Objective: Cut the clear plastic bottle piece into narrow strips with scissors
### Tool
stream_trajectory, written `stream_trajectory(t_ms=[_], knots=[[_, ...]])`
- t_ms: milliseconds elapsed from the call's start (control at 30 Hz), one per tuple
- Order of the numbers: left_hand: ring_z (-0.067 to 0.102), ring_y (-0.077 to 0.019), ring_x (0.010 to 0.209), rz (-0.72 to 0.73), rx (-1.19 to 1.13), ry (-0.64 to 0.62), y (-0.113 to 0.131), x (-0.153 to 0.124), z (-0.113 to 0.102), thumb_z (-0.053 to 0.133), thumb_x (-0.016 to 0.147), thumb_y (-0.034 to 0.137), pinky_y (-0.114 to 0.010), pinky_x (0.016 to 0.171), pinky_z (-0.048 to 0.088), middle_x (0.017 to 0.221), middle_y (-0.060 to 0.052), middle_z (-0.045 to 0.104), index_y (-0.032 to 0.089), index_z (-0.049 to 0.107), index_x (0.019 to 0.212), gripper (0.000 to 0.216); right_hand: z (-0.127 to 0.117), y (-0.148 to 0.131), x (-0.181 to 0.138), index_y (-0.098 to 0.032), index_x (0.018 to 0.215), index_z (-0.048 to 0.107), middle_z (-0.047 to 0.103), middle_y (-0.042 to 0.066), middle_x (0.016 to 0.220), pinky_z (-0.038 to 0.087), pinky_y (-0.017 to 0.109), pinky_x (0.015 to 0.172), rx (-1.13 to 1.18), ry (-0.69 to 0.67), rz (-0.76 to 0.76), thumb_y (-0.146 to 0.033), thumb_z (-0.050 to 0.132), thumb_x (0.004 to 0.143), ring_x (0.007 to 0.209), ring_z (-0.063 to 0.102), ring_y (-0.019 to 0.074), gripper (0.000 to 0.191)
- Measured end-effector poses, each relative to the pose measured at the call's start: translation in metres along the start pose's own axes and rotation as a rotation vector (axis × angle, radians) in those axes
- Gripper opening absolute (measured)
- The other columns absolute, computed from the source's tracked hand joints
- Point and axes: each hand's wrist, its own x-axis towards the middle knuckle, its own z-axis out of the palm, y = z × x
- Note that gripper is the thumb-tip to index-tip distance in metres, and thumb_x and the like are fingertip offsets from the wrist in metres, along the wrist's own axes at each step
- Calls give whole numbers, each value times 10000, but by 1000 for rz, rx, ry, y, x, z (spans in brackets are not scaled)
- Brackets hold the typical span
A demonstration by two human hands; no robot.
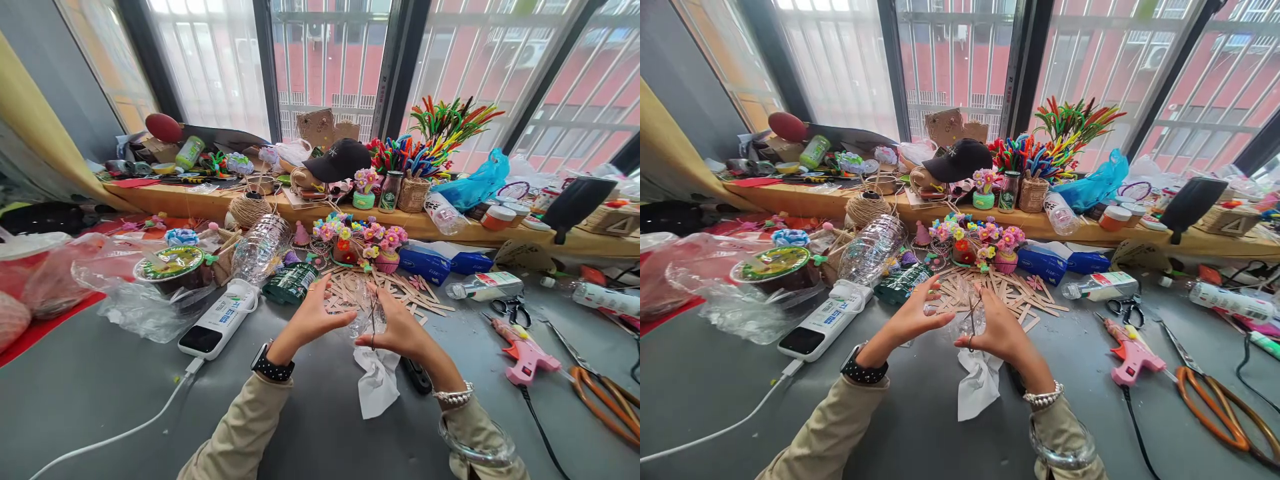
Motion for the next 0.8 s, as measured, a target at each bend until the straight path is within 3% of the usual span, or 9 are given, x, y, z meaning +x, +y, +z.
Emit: stream_trajectory(t_ms=[133, 267, 400, 533, 667, 800], knots=[[440, -397, 1162, -36, 15, -27, -2, 1, 4, 816, 425, 411, -511, 959, 364, 1328, -218, 385, 148, 306, 1378, 1113, -3, -2, -1, -117, 1369, 326, 408, 222, 1360, 291, 493, 1048, -38, -42, -16, -496, 758, 542, 1274, 363, 338, 1007], [528, -365, 1060, -62, -10, -25, -2, 1, 6, 787, 483, 420, -472, 857, 453, 1213, -192, 493, 151, 343, 1357, 1017, -5, -3, -1, -114, 1389, 287, 395, 224, 1369, 284, 493, 1053, -59, -61, -21, -499, 754, 554, 1280, 355, 333, 1032], [546, -364, 1043, -47, 12, -26, -2, 1, 6, 764, 511, 409, -452, 809, 482, 1204, -196, 511, 127, 364, 1338, 961, -4, -1, -1, -138, 1397, 285, 408, 209, 1363, 288, 496, 1051, -57, -39, -42, -482, 764, 548, 1273, 364, 337, 1033], [501, -368, 1132, -7, 117, -35, -2, 1, 6, 712, 570, 448, -479, 934, 412, 1279, -205, 478, 106, 322, 1358, 943, -1, 2, -1, -151, 1397, 292, 419, 201, 1355, 298, 506, 1043, -61, -13, -59, -487, 769, 538, 1263, 375, 345, 1039], [281, -361, 1321, 77, 292, -62, -2, -1, 4, 738, 523, 482, -480, 1079, 243, 1421, -191, 341, 113, 325, 1356, 1000, -1, 2, -1, -135, 1401, 269, 411, 214, 1356, 303, 506, 1040, -81, -28, -84, -489, 763, 555, 1265, 374, 343, 1041], [309, -362, 1309, 113, 330, -73, -5, 0, 2, 749, 492, 522, -482, 1040, 317, 1435, -217, 305, 89, 275, 1380, 1096, -3, 4, -1, -110, 1393, 270, 387, 228, 1370, 299, 498, 1047, -73, -56, -55, -497, 757, 563, 1276, 358, 340, 1037]])
